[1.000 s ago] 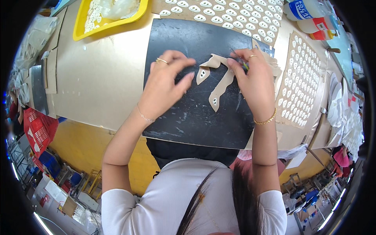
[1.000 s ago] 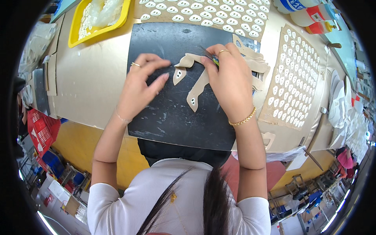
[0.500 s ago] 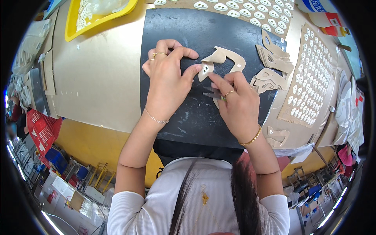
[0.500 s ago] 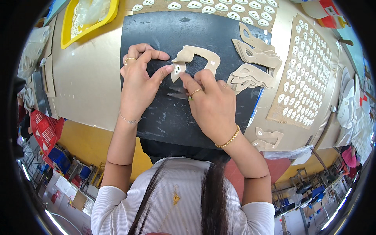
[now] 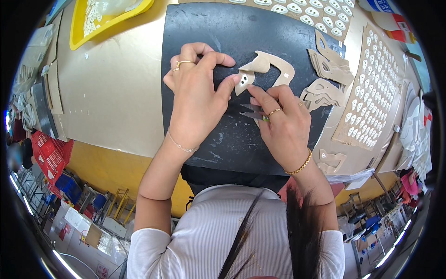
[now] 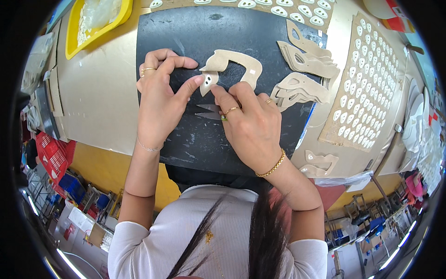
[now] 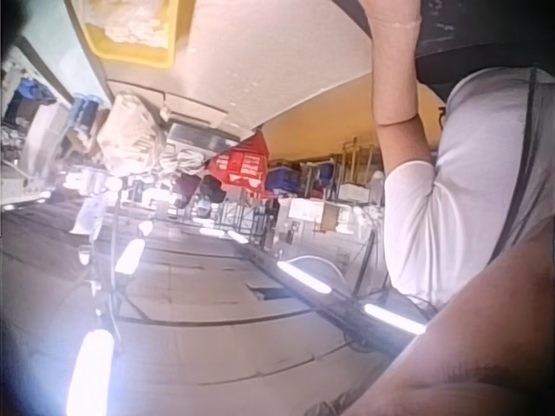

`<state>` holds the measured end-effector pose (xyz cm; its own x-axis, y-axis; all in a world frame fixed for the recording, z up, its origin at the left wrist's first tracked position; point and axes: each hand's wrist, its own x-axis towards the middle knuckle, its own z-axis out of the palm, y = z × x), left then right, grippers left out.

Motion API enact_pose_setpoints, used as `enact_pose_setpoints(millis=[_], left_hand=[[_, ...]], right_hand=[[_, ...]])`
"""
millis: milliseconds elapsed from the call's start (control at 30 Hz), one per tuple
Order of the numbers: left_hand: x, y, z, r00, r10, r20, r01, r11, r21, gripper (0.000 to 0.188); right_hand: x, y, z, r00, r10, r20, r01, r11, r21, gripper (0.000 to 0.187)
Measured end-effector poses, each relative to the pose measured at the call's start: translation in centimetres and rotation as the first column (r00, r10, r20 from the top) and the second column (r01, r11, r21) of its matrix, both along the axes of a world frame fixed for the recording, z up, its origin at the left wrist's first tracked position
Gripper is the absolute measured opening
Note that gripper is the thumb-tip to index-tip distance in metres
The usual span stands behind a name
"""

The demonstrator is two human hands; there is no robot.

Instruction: The person repeatedly picks small white fabric pieces from a sheet, places them on a black cutting mat, and trims their edges with a craft knife. Trimmed pieces are set aside on the mat while the person continues the same process with additional pieces.

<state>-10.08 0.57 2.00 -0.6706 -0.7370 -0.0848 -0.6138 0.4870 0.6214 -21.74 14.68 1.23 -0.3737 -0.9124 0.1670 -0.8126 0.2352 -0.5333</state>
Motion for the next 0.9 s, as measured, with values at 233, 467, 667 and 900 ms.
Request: enact_pose_setpoints(millis=[233,467,667,900], left_hand=[[0.14,-0.11,-0.33,1.000,-0.017,-0.012,0.017,1.000,-0.001,0.024],[-0.06,-0.14,-0.41,1.000,0.003,0.010,-0.003,1.000,-0.019,0.024],[-0.23,-0.12,-0.28,1.000,-0.004,0.012,0.004,1.000,-0.020,0.024],[-0.23,-0.07,-0.24,1.000,-0.012,0.018,0.013,0.999,-0.047,0.023]], right_hand=[[0.00,-0.09,-0.04,1.000,-0.002,-0.009,0.002,1.000,-0.006,0.033],[0.15,-0.12,-0.10,1.000,-0.006,-0.014,0.006,1.000,0.002,0.034],[0.07,0.00,-0.06,1.000,-0.011,-0.018,0.012,1.000,0.018,0.033],[0.07,-0.05,-0.28,1.000,0.000,-0.028,0.000,1.000,0.003,0.033]])
